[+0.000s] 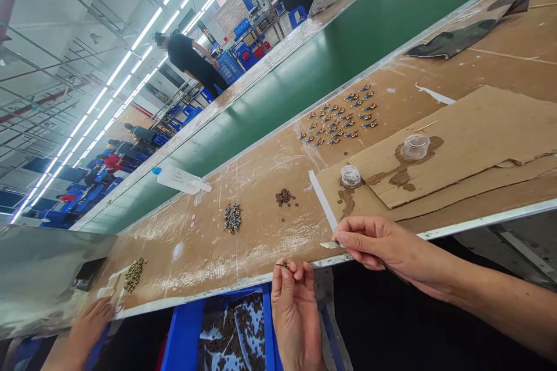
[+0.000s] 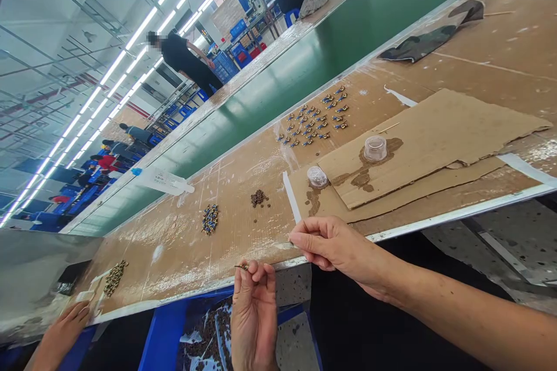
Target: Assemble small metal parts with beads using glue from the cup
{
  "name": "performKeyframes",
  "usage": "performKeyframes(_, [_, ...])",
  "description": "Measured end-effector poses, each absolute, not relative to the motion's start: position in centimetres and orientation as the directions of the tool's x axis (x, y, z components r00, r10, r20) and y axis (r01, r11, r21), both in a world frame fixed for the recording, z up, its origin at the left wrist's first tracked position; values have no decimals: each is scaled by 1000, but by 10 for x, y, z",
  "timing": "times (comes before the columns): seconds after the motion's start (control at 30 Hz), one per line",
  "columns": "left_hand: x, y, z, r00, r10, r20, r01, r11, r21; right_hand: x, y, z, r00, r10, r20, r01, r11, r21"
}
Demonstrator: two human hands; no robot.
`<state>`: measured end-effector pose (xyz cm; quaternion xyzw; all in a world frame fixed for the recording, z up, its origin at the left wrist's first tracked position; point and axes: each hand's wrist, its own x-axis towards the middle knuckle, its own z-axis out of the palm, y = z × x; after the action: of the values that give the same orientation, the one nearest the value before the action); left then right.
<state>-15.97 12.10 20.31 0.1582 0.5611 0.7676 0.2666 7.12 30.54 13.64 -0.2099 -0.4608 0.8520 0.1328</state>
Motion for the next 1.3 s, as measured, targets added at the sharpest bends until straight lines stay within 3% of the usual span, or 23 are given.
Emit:
performKeyframes(0.17, [-62,168,133,-728,681,-78,-291,-204,935,71,305,135,-876,422,-233,-9,-499,-867])
performKeyframes(0.33, [-51,175,122,-687,720,-102,-360,-215,908,71,305,137,-876,418,-240,3,-494,-870])
performKeyframes(0.47, [-76,160,148,-725,686,-67,-294,-220,930,71,304,136,-876,416,-245,6,-499,-867])
performKeyframes(0.7, [-213,86,253,-840,531,112,-83,-328,941,70,303,131,-876,409,-255,37,-470,-882])
performKeyframes(0.9, [-273,58,270,-835,510,205,10,-360,933,69,302,118,-885,418,-205,46,-361,-932])
performKeyframes(1.03, [-238,68,236,-821,542,178,-33,-356,934,77,303,113,-872,459,-169,64,-235,-970])
performKeyframes(1.17, [-158,107,158,-818,574,22,-194,-312,930,104,302,115,-761,636,-128,170,5,-985])
performKeyframes(1.3, [-93,139,115,-855,493,-159,-358,-339,870,147,306,108,-571,815,95,246,281,-928])
